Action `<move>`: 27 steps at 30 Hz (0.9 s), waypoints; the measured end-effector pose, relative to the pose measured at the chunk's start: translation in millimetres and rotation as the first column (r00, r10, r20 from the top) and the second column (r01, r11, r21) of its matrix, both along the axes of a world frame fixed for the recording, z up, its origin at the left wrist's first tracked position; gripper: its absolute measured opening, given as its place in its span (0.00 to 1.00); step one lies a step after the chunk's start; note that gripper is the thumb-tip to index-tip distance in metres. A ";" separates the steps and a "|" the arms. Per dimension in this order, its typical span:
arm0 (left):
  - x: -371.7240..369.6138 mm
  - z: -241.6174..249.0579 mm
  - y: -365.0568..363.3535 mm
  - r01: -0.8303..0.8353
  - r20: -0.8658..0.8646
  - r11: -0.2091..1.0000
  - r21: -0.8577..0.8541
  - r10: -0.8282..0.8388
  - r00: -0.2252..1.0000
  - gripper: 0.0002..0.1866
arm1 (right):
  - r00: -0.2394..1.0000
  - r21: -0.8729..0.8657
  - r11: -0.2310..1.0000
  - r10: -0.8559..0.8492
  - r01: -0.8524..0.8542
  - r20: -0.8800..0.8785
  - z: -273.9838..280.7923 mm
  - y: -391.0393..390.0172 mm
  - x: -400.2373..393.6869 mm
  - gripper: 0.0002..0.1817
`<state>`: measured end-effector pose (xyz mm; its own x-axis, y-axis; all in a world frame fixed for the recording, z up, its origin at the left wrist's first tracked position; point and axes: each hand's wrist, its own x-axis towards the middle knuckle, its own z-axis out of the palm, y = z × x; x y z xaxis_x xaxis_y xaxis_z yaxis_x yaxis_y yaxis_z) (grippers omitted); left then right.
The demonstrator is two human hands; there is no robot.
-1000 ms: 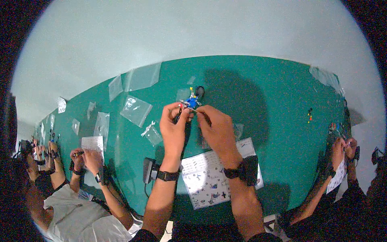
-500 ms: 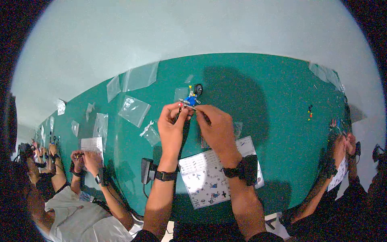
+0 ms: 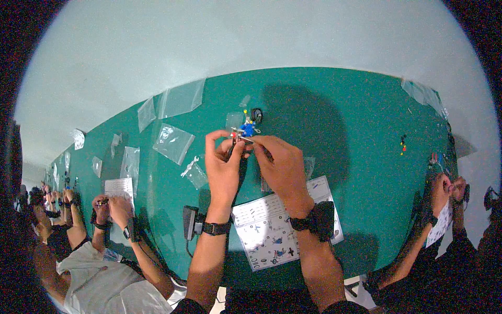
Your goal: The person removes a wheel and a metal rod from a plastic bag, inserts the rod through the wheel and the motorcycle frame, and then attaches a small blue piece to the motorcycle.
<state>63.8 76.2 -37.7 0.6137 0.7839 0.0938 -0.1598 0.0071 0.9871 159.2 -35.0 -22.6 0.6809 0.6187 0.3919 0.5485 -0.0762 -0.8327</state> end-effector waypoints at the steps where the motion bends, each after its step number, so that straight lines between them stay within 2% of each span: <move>1: 0.0 -0.2 0.1 0.001 0.010 1.000 0.003 -0.001 1.000 0.16 | 1.000 -0.005 1.000 -0.001 0.001 -0.003 -0.5 -0.1 0.1 0.09; 10: -0.9 -1.8 1.4 0.010 0.003 0.999 0.041 -0.010 1.000 0.16 | 0.999 0.011 1.000 0.002 -0.001 -0.044 -1.0 -0.2 0.1 0.09; 16: -1.2 -2.5 0.0 -0.001 0.003 0.999 0.051 0.000 1.000 0.14 | 0.977 -0.019 0.998 -0.053 0.059 0.207 -4.1 -3.5 1.7 0.10; 22: -1.7 -1.5 -0.4 -0.001 0.016 0.999 0.039 0.000 1.000 0.13 | 0.895 -0.190 0.971 -0.048 0.146 0.444 4.0 -9.2 -0.3 0.10; 25: -1.5 -3.7 0.8 0.004 0.028 1.000 0.029 -0.005 1.000 0.14 | 0.870 -0.159 0.973 -0.070 0.167 0.487 1.5 -7.8 -1.1 0.12; 27: -0.2 -6.5 2.0 0.004 0.048 1.000 0.007 -0.005 0.999 0.14 | 0.942 -0.062 0.991 -0.093 0.119 0.321 -4.2 -2.9 -2.5 0.12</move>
<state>63.6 78.2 -44.2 0.6121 0.7804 0.1281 -0.2068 0.0016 0.9784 156.7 -37.9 -26.8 0.5927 0.5876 0.5509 0.7681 -0.2067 -0.6060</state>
